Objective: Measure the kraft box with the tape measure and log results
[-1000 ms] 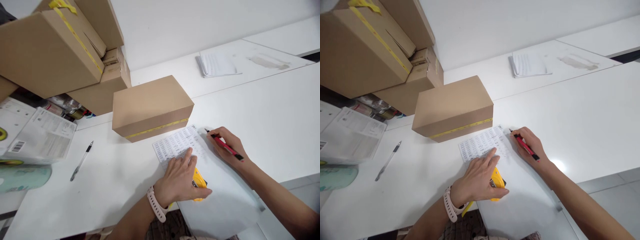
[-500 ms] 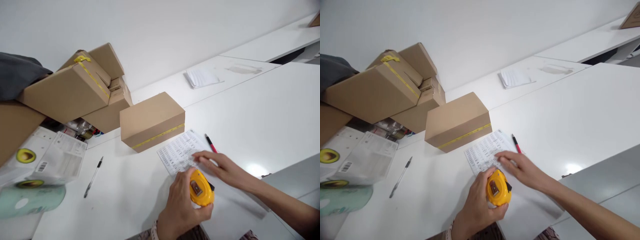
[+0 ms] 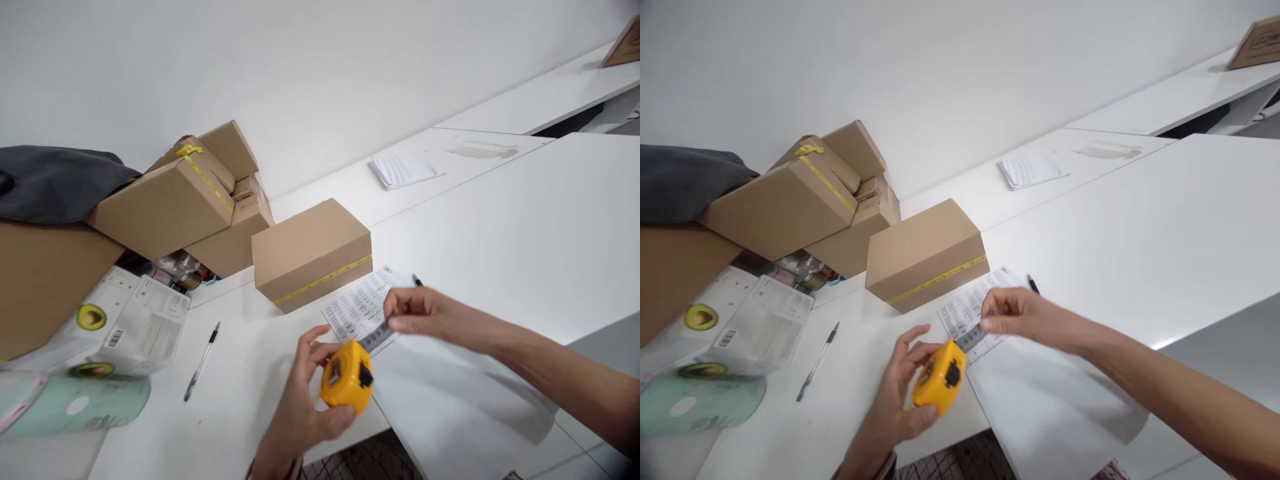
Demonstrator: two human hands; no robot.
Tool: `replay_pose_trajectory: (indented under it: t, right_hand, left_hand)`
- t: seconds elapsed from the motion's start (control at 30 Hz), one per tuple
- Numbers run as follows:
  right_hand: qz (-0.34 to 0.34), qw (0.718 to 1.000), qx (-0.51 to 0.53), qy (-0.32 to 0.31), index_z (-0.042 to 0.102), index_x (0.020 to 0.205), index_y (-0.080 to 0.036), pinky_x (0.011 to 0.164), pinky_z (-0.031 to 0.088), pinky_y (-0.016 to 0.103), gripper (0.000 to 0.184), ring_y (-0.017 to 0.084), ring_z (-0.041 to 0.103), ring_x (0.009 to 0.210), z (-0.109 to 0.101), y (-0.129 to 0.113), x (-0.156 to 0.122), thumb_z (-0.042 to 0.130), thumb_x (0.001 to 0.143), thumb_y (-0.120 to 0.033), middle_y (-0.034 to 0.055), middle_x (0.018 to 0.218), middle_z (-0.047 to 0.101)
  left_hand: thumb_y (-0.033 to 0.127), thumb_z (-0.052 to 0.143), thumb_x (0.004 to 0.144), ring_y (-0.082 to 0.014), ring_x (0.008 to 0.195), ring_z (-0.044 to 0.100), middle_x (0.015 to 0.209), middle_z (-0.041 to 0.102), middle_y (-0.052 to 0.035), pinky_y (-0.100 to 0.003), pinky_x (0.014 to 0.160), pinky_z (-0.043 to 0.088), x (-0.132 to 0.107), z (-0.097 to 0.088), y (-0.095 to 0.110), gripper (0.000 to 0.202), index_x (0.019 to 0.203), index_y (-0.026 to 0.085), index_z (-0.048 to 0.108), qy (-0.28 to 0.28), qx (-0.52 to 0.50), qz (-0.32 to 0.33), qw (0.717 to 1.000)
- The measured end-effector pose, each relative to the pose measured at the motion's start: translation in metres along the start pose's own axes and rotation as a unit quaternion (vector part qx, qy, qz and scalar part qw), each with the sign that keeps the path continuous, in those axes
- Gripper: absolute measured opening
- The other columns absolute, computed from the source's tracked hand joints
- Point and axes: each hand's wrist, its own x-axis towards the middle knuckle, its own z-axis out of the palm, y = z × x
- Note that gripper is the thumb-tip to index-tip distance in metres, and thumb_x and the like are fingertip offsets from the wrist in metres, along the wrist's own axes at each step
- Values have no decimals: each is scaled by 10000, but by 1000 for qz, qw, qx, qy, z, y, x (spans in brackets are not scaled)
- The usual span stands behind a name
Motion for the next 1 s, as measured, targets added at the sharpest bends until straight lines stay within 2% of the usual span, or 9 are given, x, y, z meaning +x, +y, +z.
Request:
replay_pose_trajectory:
  t: [0.07, 0.13, 0.23, 0.33, 0.47, 0.57, 0.67, 0.83, 1.0]
  right_hand:
    - [-43, 994, -10, 105, 608, 749, -219, 621, 395, 293, 414, 132, 444, 644, -22, -16, 16, 751, 761, -608, -13, 675, 527]
    - [-90, 977, -7, 193, 598, 705, -214, 594, 365, 289, 426, 120, 396, 607, -48, -33, 38, 778, 731, -600, -28, 622, 468]
    - [-141, 957, 34, 250, 548, 634, -202, 609, 365, 293, 425, 113, 392, 618, -79, -54, 78, 811, 723, -524, -23, 626, 455]
    - [-143, 944, 31, 296, 530, 598, -192, 638, 379, 292, 393, 112, 414, 636, -91, -64, 119, 798, 762, -428, -12, 640, 481]
    - [-88, 929, -7, 359, 537, 611, -185, 634, 376, 283, 332, 119, 463, 662, -87, -57, 161, 703, 841, -357, 9, 667, 528]
    - [-62, 923, -23, 378, 516, 606, -191, 608, 363, 289, 331, 132, 462, 651, -81, -42, 178, 697, 826, -360, 11, 641, 520]
    - [-57, 925, -28, 374, 537, 681, -196, 605, 391, 285, 302, 150, 503, 683, -77, -28, 183, 727, 793, -402, 17, 701, 564]
    - [-49, 951, 0, 304, 623, 1012, -212, 652, 518, 283, 393, 189, 648, 831, -72, -23, 181, 755, 768, -491, 73, 1032, 692]
    - [4, 962, 22, 272, 657, 1052, -200, 573, 545, 308, 453, 235, 685, 799, -70, -28, 182, 753, 757, -530, 125, 1024, 724]
  left_hand:
    - [312, 851, 608, -250, 935, 668, 1120, 690, -87, -325, 794, 520, 5, -25, 8, 877, 1374, 250, 428, 65, -41, 31, 997]
    - [325, 898, 554, -230, 810, 696, 1016, 714, -71, -271, 664, 541, 16, -53, 21, 830, 1288, 232, 523, 162, -92, 60, 981]
    - [375, 942, 470, -216, 729, 706, 908, 728, -65, -270, 649, 580, 40, -93, 43, 727, 1099, 172, 641, 313, -192, 114, 923]
    - [434, 855, 646, -171, 669, 690, 873, 725, -47, -244, 600, 579, 70, -121, 61, 469, 975, 161, 661, 372, -238, 140, 886]
    - [385, 679, 884, -130, 625, 676, 777, 706, -33, -198, 569, 559, 104, -144, 68, 261, 960, 138, 645, 408, -273, 125, 862]
    - [381, 645, 924, -123, 562, 652, 677, 671, -21, -185, 524, 539, 119, -155, 63, 252, 941, 129, 630, 431, -297, 92, 847]
    - [440, 656, 912, -157, 560, 670, 670, 669, -38, -230, 529, 562, 127, -159, 56, 305, 935, 138, 625, 439, -311, 61, 841]
    - [456, 681, 892, -208, 656, 731, 781, 714, -77, -283, 607, 601, 136, -149, 52, 326, 987, 148, 631, 427, -318, 47, 845]
    - [510, 734, 836, -232, 698, 749, 783, 726, -83, -304, 665, 611, 135, -142, 49, 405, 982, 144, 640, 422, -317, 55, 847]
